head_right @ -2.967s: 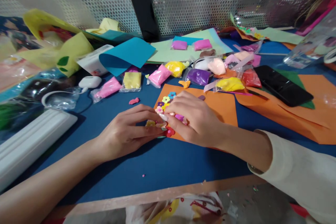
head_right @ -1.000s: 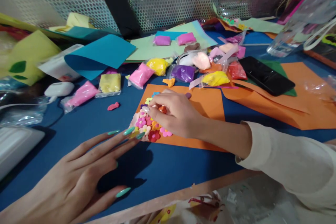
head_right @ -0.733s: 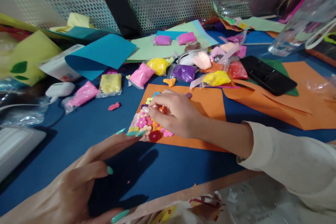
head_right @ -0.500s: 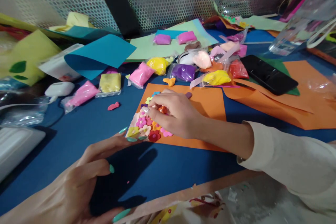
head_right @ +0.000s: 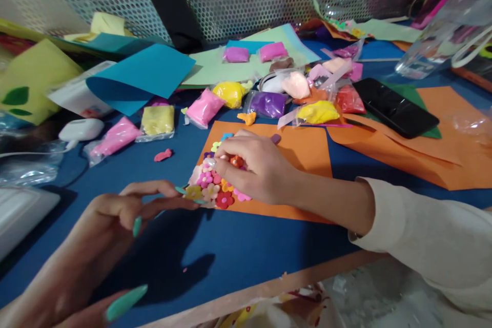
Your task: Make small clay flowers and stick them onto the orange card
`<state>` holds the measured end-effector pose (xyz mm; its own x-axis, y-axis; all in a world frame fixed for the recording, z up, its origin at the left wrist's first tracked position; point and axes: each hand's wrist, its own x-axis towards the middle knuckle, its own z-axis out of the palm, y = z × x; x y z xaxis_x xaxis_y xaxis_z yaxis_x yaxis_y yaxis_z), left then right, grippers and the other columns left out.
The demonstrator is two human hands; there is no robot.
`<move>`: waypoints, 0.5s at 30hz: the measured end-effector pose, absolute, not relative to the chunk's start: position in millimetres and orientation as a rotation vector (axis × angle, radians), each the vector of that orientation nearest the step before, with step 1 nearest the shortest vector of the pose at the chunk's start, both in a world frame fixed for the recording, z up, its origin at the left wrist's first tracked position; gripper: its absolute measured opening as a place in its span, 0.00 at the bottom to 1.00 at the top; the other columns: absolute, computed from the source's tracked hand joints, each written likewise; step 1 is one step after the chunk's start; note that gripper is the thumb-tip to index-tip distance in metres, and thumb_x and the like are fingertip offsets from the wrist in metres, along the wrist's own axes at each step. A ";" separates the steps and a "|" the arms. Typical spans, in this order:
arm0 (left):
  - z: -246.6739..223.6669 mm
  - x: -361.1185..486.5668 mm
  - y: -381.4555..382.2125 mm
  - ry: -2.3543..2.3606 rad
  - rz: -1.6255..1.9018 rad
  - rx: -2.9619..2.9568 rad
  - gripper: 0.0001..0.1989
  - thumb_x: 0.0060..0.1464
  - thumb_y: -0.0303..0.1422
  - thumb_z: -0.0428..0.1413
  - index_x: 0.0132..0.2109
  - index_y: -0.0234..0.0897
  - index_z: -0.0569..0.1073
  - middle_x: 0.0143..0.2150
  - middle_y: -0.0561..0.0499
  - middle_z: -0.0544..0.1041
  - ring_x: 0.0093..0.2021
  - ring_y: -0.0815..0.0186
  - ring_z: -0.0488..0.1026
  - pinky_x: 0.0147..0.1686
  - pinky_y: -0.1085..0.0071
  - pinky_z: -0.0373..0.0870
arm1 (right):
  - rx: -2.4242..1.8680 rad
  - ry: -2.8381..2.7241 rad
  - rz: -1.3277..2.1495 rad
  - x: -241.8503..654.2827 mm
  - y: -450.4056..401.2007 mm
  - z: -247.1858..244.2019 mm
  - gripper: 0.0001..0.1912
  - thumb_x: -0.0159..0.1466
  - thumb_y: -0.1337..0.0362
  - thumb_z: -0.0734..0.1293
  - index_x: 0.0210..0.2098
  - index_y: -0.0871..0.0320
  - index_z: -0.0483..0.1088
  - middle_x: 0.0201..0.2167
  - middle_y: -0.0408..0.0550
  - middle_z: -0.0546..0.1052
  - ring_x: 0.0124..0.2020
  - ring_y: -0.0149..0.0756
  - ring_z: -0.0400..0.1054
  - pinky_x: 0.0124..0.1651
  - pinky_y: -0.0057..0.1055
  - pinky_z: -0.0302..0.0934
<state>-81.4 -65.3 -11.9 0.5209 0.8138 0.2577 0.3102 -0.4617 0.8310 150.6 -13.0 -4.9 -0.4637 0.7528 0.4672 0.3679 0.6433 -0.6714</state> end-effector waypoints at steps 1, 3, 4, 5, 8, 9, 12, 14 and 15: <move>-7.1 -79.9 -67.1 1.021 0.787 2.027 0.12 0.48 0.28 0.51 0.39 0.44 0.58 0.47 0.45 0.68 0.46 0.56 0.71 0.37 0.60 0.76 | -0.868 -2.083 0.627 150.6 -12.9 -5.0 0.12 0.62 0.70 0.60 0.22 0.61 0.62 0.22 0.43 0.67 0.28 0.29 0.59 0.33 0.27 0.53; 1.2 -76.9 -71.0 1.100 0.791 2.113 0.11 0.48 0.26 0.52 0.36 0.43 0.57 0.40 0.48 0.69 0.43 0.61 0.70 0.37 0.63 0.74 | -0.866 -2.082 0.626 150.5 -12.7 -4.9 0.12 0.62 0.70 0.59 0.22 0.60 0.62 0.22 0.43 0.67 0.27 0.28 0.58 0.32 0.27 0.53; 3.9 -75.5 -72.5 1.125 0.813 2.143 0.11 0.49 0.25 0.51 0.35 0.43 0.56 0.37 0.50 0.68 0.40 0.63 0.70 0.38 0.62 0.73 | -0.866 -2.081 0.630 150.3 -12.6 -4.7 0.12 0.62 0.70 0.59 0.21 0.60 0.61 0.21 0.43 0.67 0.26 0.28 0.58 0.32 0.27 0.53; 5.5 -74.5 -73.4 1.134 0.845 2.166 0.12 0.49 0.24 0.51 0.34 0.43 0.56 0.35 0.51 0.67 0.38 0.64 0.69 0.39 0.61 0.72 | -0.867 -2.082 0.636 150.2 -12.5 -4.5 0.13 0.62 0.70 0.59 0.21 0.60 0.61 0.21 0.43 0.66 0.26 0.28 0.58 0.32 0.27 0.53; 6.2 -73.6 -73.3 1.132 0.876 2.201 0.11 0.49 0.24 0.51 0.37 0.44 0.57 0.36 0.51 0.66 0.38 0.63 0.68 0.40 0.60 0.71 | -0.870 -2.089 0.651 149.9 -12.6 -3.6 0.13 0.62 0.70 0.59 0.21 0.59 0.60 0.21 0.42 0.66 0.26 0.28 0.58 0.31 0.26 0.53; 6.2 -74.1 -72.7 1.127 0.854 2.221 0.11 0.50 0.25 0.50 0.38 0.44 0.57 0.36 0.50 0.66 0.40 0.62 0.68 0.38 0.62 0.71 | -0.870 -2.091 0.652 149.9 -12.7 -3.2 0.13 0.62 0.70 0.59 0.21 0.59 0.60 0.21 0.42 0.66 0.26 0.28 0.58 0.31 0.26 0.53; 8.5 -77.0 -70.9 1.117 0.733 2.305 0.10 0.51 0.25 0.49 0.40 0.44 0.60 0.38 0.50 0.66 0.40 0.63 0.68 0.34 0.68 0.69 | -0.873 -2.086 0.640 149.9 -13.3 -1.7 0.13 0.62 0.70 0.60 0.20 0.60 0.60 0.21 0.43 0.67 0.26 0.28 0.58 0.31 0.27 0.52; 12.0 -78.7 -69.5 1.123 0.685 2.339 0.11 0.51 0.25 0.49 0.41 0.44 0.61 0.37 0.51 0.68 0.38 0.65 0.68 0.33 0.70 0.69 | -0.877 -2.085 0.639 149.8 -13.6 -0.9 0.13 0.62 0.70 0.60 0.20 0.60 0.60 0.21 0.44 0.66 0.26 0.28 0.58 0.30 0.27 0.52; 14.1 -79.1 -68.2 1.125 0.663 2.341 0.11 0.51 0.26 0.49 0.42 0.44 0.61 0.36 0.52 0.69 0.36 0.66 0.69 0.32 0.72 0.69 | -0.875 -2.085 0.637 149.6 -13.7 -0.7 0.13 0.62 0.70 0.60 0.20 0.60 0.61 0.21 0.44 0.66 0.26 0.28 0.59 0.31 0.27 0.52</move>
<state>-79.1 -68.2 14.1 0.5503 0.8046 0.2230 0.5846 -0.5620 0.5851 149.6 -13.7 -0.7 -0.4663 0.7556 0.4600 0.3697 0.6389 -0.6746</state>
